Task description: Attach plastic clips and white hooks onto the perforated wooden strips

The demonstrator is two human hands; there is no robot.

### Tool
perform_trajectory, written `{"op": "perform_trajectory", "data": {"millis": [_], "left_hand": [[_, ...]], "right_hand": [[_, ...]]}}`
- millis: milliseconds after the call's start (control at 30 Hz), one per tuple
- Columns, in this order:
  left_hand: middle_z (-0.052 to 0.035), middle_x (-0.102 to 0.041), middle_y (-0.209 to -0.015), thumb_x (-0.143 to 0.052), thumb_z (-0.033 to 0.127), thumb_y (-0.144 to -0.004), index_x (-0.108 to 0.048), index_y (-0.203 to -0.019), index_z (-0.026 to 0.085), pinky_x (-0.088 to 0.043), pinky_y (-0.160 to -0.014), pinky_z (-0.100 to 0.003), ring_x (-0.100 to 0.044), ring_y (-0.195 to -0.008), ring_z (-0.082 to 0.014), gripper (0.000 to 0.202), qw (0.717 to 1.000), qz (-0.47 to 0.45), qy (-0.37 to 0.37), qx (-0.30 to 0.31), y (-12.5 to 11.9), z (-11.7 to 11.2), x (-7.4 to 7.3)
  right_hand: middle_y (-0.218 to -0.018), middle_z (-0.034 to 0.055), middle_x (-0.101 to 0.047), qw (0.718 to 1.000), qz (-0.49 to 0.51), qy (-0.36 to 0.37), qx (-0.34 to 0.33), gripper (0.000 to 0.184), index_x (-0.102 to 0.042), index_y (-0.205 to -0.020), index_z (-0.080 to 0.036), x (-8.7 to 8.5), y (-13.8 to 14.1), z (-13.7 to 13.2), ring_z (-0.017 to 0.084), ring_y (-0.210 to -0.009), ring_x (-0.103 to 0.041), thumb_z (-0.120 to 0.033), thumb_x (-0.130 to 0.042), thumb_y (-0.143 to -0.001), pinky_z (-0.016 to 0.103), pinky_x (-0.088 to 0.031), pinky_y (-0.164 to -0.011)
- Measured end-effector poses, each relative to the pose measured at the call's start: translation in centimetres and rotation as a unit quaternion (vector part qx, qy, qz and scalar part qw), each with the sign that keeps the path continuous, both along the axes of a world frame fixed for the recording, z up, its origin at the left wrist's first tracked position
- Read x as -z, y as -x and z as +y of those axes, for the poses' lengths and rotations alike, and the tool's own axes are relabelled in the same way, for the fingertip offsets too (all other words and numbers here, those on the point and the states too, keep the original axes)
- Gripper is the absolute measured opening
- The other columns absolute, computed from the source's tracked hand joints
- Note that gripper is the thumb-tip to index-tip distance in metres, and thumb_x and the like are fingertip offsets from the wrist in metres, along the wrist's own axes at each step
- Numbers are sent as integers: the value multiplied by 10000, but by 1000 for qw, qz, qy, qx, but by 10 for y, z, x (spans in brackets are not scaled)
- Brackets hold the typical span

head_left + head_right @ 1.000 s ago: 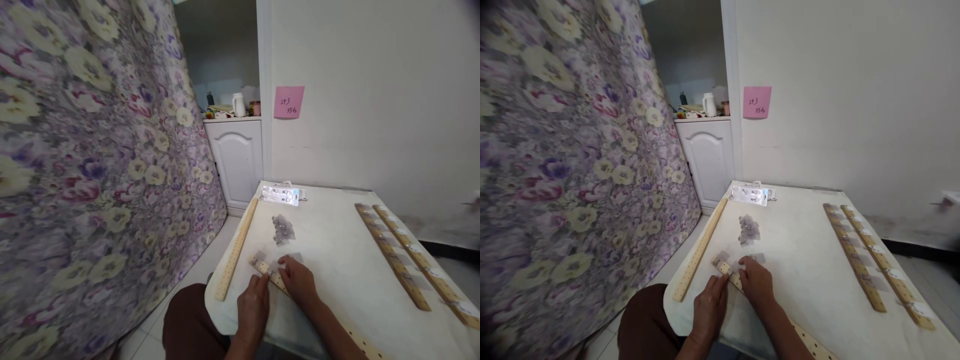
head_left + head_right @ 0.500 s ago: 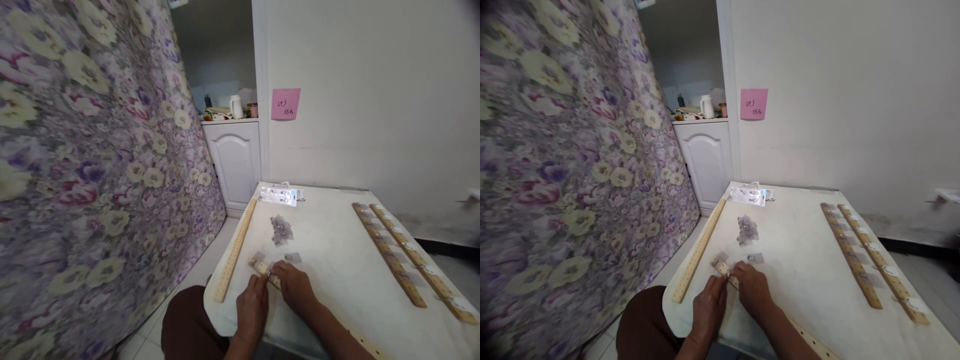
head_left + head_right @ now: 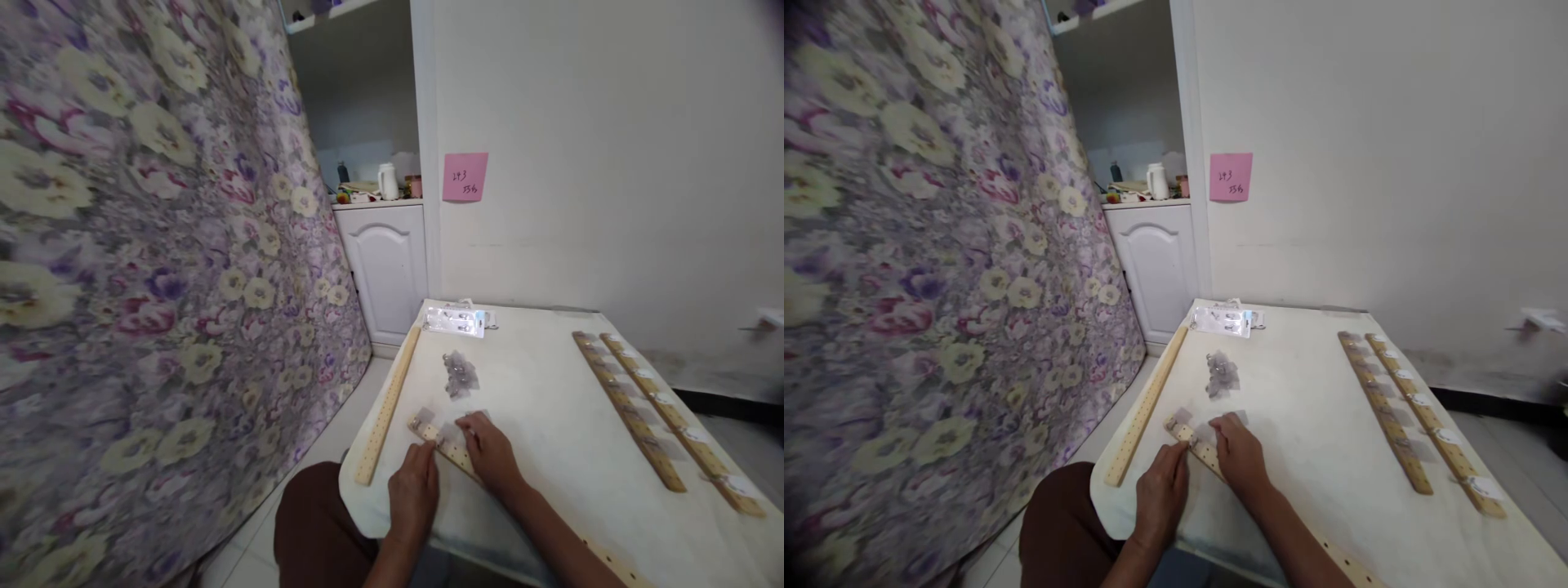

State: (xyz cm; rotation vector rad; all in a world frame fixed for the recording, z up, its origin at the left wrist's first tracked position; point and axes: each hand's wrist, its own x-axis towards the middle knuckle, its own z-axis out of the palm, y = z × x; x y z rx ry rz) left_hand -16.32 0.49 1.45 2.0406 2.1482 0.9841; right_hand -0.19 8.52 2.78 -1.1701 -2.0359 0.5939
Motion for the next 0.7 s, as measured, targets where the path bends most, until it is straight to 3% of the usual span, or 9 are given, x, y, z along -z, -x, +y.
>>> {"op": "perform_trajectory", "data": {"millis": [167,400,700], "left_hand": [[-39,-668,-1029,-377,229,-924,-540,-1119,220,-506,-800,-284,-649,-921,-159,255,996,-78,-40,-10,2,0,2],[-32,-676,-1020,-377,251,-924,-542,-1098,237,-505,-799,-301,-655,-911,-172,241,994,-102,-35,-1,3,1,6],[-29,-692,-1034,-394,247,-912,-559,-1099,236,-515,-795,-290,-666,-924,-175,250,996,-77,-42,-3,3,2,4]], "right_hand": [[-914,38,-628,989,-11,96,111,258,-605,-1023,-194,12,-28,30,173,-792,-592,-238,-456,-817,272,-446,-737],[-917,19,-580,980,-96,143,99,322,-601,-1085,-216,11,-33,47,152,-793,-578,-258,-578,-767,232,-382,-689],[-988,11,-530,980,-60,131,136,223,-574,-905,-219,8,-30,45,147,-821,-560,-213,-608,-684,219,-366,-664]]}}
